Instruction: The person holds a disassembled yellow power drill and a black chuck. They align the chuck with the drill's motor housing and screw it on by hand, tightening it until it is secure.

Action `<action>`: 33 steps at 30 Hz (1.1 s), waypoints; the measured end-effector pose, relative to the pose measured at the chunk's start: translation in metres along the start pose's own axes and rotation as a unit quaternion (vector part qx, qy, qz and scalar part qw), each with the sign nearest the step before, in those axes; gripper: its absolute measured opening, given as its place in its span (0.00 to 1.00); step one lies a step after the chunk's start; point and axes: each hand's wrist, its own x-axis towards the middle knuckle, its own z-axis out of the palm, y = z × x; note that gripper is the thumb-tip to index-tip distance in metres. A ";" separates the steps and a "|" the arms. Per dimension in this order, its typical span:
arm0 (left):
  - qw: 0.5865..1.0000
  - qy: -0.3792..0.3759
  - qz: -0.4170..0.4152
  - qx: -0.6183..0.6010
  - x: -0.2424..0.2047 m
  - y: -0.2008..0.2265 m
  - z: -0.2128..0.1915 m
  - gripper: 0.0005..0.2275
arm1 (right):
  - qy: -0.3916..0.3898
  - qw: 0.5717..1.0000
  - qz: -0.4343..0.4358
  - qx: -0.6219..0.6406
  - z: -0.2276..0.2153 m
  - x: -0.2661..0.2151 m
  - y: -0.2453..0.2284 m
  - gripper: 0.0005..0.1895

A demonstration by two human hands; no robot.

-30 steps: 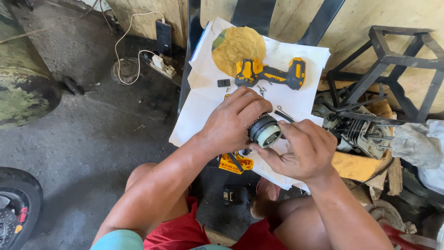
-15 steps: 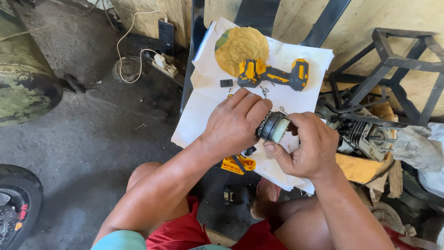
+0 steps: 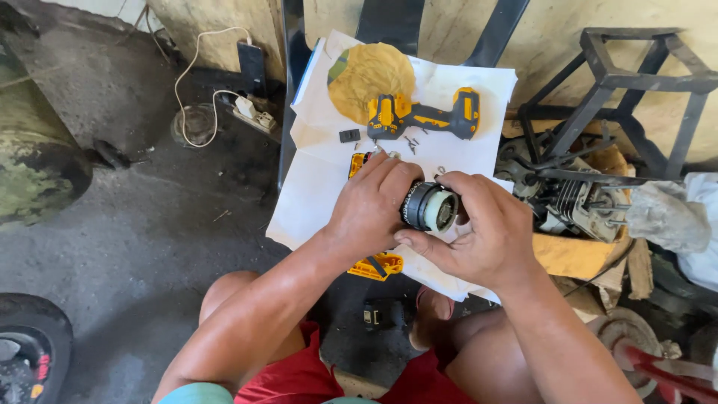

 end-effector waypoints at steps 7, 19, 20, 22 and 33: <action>0.991 0.010 -0.047 -0.127 -0.021 -0.008 0.019 0.42 | 0.030 0.998 -0.052 -0.006 0.003 -0.002 0.003 0.30; 0.950 0.007 0.002 -0.313 -0.005 0.013 0.007 0.41 | 0.025 0.990 -0.124 0.061 0.004 -0.013 0.005 0.23; 0.952 0.006 0.009 -0.305 -0.005 0.011 0.008 0.41 | 0.026 0.990 -0.124 0.068 0.005 -0.013 0.006 0.24; 0.955 0.007 0.016 -0.296 -0.009 0.009 0.011 0.41 | 0.025 0.989 -0.126 0.075 0.007 -0.016 0.010 0.25; 0.980 0.062 0.013 -0.191 -0.013 0.001 0.026 0.41 | 0.054 0.993 -0.095 0.044 0.005 -0.011 0.001 0.27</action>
